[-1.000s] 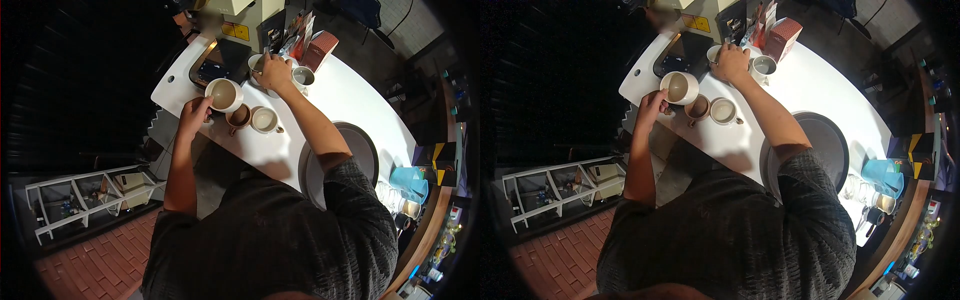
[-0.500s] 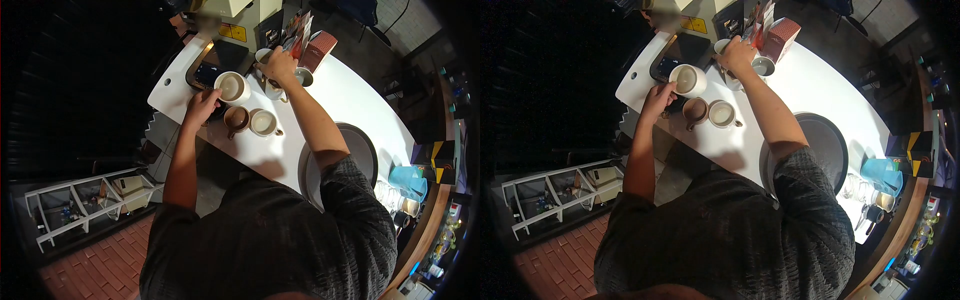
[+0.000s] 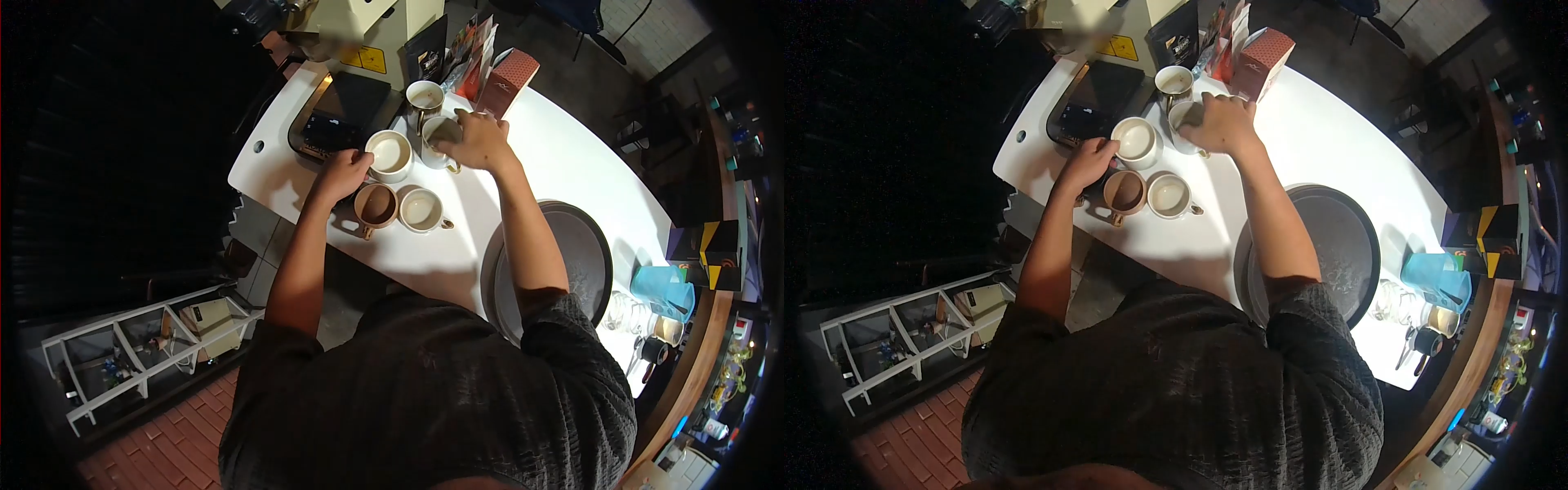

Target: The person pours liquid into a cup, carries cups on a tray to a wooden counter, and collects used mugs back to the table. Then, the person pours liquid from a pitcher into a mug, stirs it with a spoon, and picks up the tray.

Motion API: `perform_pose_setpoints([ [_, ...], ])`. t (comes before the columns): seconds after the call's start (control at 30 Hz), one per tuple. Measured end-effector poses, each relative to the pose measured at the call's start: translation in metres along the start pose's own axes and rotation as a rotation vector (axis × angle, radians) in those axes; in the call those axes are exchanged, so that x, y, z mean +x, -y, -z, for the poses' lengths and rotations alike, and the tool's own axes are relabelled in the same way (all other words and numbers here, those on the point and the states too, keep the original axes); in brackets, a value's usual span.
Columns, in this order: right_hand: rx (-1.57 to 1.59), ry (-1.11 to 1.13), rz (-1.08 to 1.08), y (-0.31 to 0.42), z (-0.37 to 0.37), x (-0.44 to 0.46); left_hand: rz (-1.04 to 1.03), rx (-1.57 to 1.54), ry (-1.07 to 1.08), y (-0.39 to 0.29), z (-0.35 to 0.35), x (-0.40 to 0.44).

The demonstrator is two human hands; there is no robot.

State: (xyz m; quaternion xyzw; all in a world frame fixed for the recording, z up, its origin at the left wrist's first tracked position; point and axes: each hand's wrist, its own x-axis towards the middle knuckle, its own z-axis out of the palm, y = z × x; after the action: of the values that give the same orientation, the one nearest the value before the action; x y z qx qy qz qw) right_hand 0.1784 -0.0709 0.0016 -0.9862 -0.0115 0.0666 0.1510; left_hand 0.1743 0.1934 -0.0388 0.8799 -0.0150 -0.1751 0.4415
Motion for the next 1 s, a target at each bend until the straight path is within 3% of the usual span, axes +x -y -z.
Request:
perform_pose_setpoints([
  [0.07, -0.087, -0.136, 0.125, -0.004, -0.010, -0.011, 0.001, 0.022, 0.012, 0.003, -0.004, 0.007],
  [0.27, -0.078, -0.090, 0.110, -0.006, -0.022, -0.011, -0.023, 0.153, 0.003, 0.024, -0.012, 0.028],
  [0.43, -0.068, -0.271, 0.058, -0.006, -0.028, 0.008, 0.017, 0.266, 0.047, 0.019, -0.010, 0.030],
  [0.57, -0.045, -0.295, 0.024, 0.007, -0.020, 0.030, 0.014, 0.292, 0.073, 0.028, -0.015, 0.039],
  [0.67, -0.063, -0.123, -0.039, 0.016, -0.019, 0.045, 0.033, 0.325, 0.107, 0.023, -0.015, 0.038],
  [0.9, 0.035, -0.007, -0.028, 0.014, -0.005, 0.035, -0.035, 0.381, 0.118, 0.040, -0.015, 0.049],
  [1.0, -0.062, -0.120, 0.049, 0.009, -0.016, 0.035, -0.030, 0.379, 0.150, 0.042, -0.014, 0.053],
])
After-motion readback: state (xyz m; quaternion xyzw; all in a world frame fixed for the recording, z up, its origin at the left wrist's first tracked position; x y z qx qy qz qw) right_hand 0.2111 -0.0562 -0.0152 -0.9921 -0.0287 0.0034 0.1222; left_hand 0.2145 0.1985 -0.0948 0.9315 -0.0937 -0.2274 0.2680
